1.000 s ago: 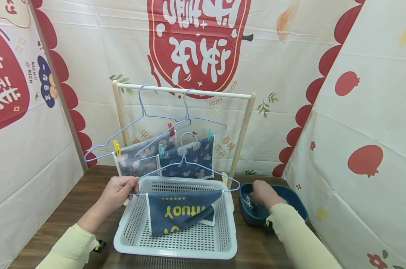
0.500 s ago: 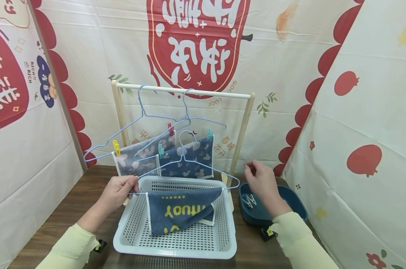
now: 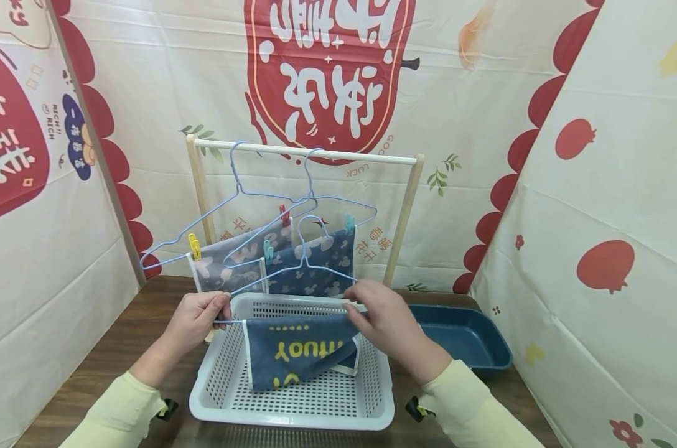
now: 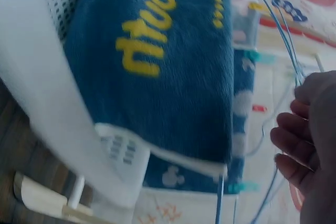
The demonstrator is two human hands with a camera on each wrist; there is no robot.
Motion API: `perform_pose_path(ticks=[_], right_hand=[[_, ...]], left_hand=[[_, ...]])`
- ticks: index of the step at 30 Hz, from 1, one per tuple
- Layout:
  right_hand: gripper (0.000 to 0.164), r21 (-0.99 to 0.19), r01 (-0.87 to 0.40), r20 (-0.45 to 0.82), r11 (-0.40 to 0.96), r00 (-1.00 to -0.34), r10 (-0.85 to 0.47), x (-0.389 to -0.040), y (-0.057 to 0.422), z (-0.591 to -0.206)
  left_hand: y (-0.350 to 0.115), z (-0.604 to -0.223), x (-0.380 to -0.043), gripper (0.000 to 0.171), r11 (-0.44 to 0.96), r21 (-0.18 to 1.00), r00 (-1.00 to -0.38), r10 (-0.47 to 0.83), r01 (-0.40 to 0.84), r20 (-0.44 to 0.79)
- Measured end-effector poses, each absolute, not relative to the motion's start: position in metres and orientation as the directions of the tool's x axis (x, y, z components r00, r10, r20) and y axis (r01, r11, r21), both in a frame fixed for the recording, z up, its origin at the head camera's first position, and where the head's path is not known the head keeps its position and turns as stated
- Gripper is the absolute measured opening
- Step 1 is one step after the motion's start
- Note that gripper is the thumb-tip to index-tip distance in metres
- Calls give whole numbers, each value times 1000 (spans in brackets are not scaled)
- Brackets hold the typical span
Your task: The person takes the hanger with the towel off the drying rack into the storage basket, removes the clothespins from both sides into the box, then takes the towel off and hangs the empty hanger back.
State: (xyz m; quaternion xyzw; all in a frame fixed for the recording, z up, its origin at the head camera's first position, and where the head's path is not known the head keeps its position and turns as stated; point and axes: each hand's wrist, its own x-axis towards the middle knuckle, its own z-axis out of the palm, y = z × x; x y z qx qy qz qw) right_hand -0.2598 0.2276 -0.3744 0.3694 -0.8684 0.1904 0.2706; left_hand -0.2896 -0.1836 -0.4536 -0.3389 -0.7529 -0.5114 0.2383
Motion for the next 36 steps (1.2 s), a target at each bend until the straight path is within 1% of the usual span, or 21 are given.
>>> perform_pose_path(ticks=[3,6,14,21,31,36], right_hand=[[26,-128,-750,543,649,-601,-587,-259,214,-376],[29,-112,-754,493,647,-608,-622,-259,203,-379],[25,-95,-726,360,681,-663,-657,-261,181,-383],[21,-77,-726,342,684,-663,-665,-263,174,-386],[22,-87,-721,323,688,-673,-665,-267,172,-393],[19,-86,-726,327,682,-667,-670,-269,170,-396]], left_hand=[[-183,-453,-289,36,248,606,-655,263,756,709],[-183,-451,-289,37,242,600,-647,266,762,715],[-182,-450,-289,38,227,585,-627,264,779,733],[-182,-447,-285,38,220,615,-653,274,757,706],[-182,-448,-286,37,215,618,-654,280,756,703],[-181,-447,-287,38,213,616,-651,281,759,705]])
